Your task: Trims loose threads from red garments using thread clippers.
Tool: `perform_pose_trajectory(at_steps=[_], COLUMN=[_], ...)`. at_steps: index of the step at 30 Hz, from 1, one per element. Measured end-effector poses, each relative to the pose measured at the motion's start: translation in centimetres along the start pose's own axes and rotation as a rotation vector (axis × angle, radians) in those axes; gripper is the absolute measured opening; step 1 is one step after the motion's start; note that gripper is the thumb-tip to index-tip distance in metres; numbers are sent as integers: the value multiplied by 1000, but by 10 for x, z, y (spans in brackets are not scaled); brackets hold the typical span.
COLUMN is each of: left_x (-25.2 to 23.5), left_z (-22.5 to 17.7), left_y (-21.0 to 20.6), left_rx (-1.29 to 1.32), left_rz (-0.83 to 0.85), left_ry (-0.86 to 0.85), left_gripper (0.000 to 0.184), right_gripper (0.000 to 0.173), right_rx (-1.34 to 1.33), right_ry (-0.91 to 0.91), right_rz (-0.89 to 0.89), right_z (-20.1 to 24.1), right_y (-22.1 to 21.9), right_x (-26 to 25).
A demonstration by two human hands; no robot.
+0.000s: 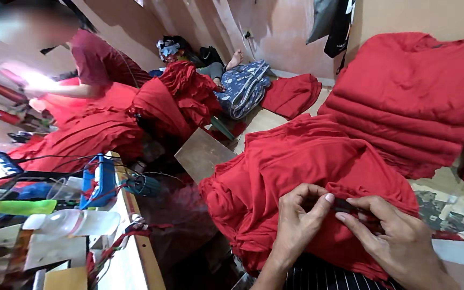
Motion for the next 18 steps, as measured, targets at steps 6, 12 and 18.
perform_pose_trajectory(at_steps=[6, 12, 18], left_x=[-3, 2, 6], left_z=[1, 2, 0], left_y=[11, 10, 8], left_rx=[182, 220, 262], left_rz=[-22, -8, 10], left_ry=[111, 89, 66], left_gripper=[9, 9, 9], right_gripper=[36, 36, 35], right_rx=[-131, -12, 34], right_ry=[-35, 9, -6], right_rz=[12, 8, 49], right_z=[-3, 3, 22], right_y=[1, -8, -6], right_x=[-2, -7, -15])
Point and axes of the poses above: each hand's wrist, its own x-axis away from the middle knuckle, its own y-axis out of the back of the hand, z = x × y, the point moved 2 cm from there along -x, towards the middle knuckle, and after that the axes turned 6 degrees about y, right-handed, at the moved point
